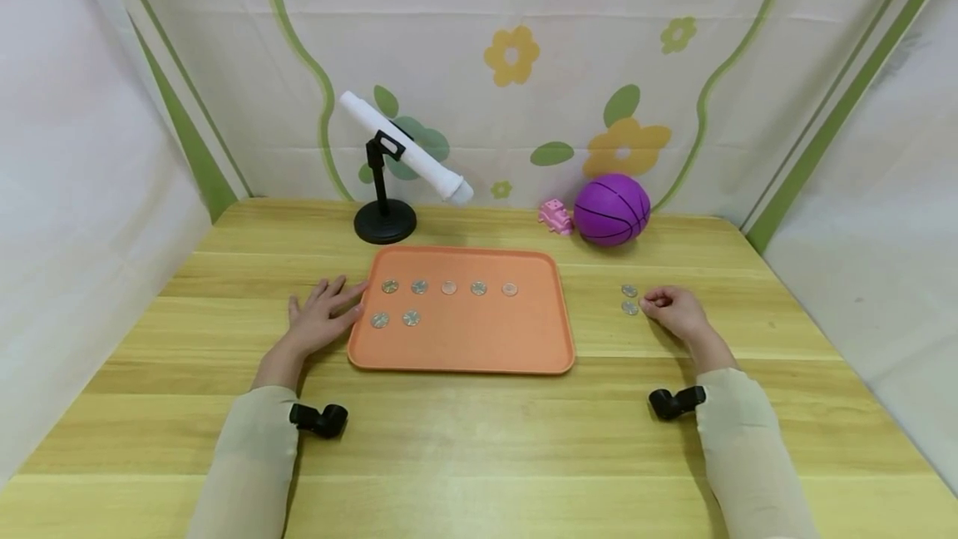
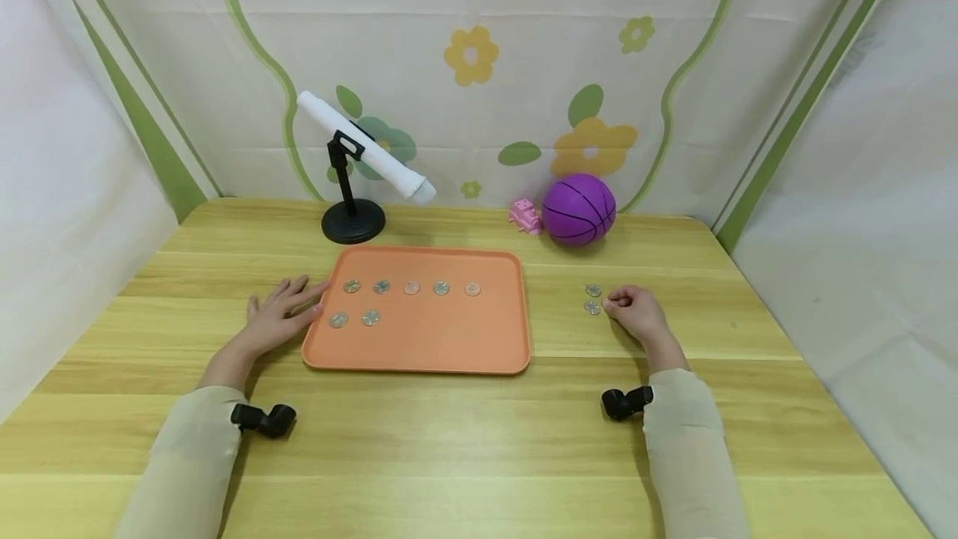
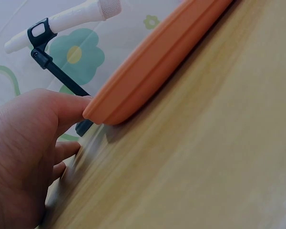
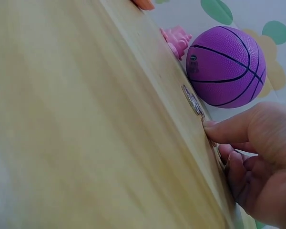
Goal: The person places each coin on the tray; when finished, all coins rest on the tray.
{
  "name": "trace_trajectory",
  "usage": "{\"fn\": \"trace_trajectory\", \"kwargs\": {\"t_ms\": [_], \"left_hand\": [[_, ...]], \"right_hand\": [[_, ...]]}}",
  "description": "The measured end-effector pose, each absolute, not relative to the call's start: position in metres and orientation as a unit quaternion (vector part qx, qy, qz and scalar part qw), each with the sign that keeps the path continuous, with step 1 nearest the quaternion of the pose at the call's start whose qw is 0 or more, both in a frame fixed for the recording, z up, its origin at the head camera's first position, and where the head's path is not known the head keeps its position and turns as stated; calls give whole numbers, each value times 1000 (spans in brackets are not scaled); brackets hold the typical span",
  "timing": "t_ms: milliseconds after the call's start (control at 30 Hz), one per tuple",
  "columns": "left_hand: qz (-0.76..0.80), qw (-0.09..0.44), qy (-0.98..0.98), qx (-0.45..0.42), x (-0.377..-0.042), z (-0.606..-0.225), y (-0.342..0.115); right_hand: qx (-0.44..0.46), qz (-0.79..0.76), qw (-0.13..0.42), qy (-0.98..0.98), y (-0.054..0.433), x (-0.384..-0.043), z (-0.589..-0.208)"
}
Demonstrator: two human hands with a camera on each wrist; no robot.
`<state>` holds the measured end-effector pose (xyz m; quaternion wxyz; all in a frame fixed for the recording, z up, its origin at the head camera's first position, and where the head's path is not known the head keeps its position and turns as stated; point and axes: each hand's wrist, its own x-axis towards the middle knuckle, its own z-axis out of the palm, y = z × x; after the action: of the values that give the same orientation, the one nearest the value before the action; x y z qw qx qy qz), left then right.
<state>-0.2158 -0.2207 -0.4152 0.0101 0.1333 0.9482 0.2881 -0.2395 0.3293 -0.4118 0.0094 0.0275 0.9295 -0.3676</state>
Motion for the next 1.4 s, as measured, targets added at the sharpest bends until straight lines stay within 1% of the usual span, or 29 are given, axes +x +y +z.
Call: {"fn": "trace_trajectory", "kwargs": {"t_ms": [200,500,600,700,867,1167,1267,1400], "left_hand": [[286,13,949,131,-216,-417,-220],[287,11,949,132,-216,-417,-220],[288,10,948,133,-216,-417,-220],[292,9,947,135,-217,-417,-220],[293,8,946,136,-216,-417,-220],[291,9,947,136,-216,-418,-221],[292,9,947,137,-216,-417,-221],[294,9,946,136,-216,-417,-221]], "right_hand": [[21,-382,0,924,331,-236,-416],[-4,-421,-73,904,336,-232,-427],[-5,-427,-85,900,337,-232,-428],[5,-438,-78,896,338,-231,-428],[26,-471,-46,881,339,-231,-426],[85,-610,10,788,328,-228,-411],[67,-613,11,787,317,-228,-404],[11,-595,2,804,301,-233,-402]]}}
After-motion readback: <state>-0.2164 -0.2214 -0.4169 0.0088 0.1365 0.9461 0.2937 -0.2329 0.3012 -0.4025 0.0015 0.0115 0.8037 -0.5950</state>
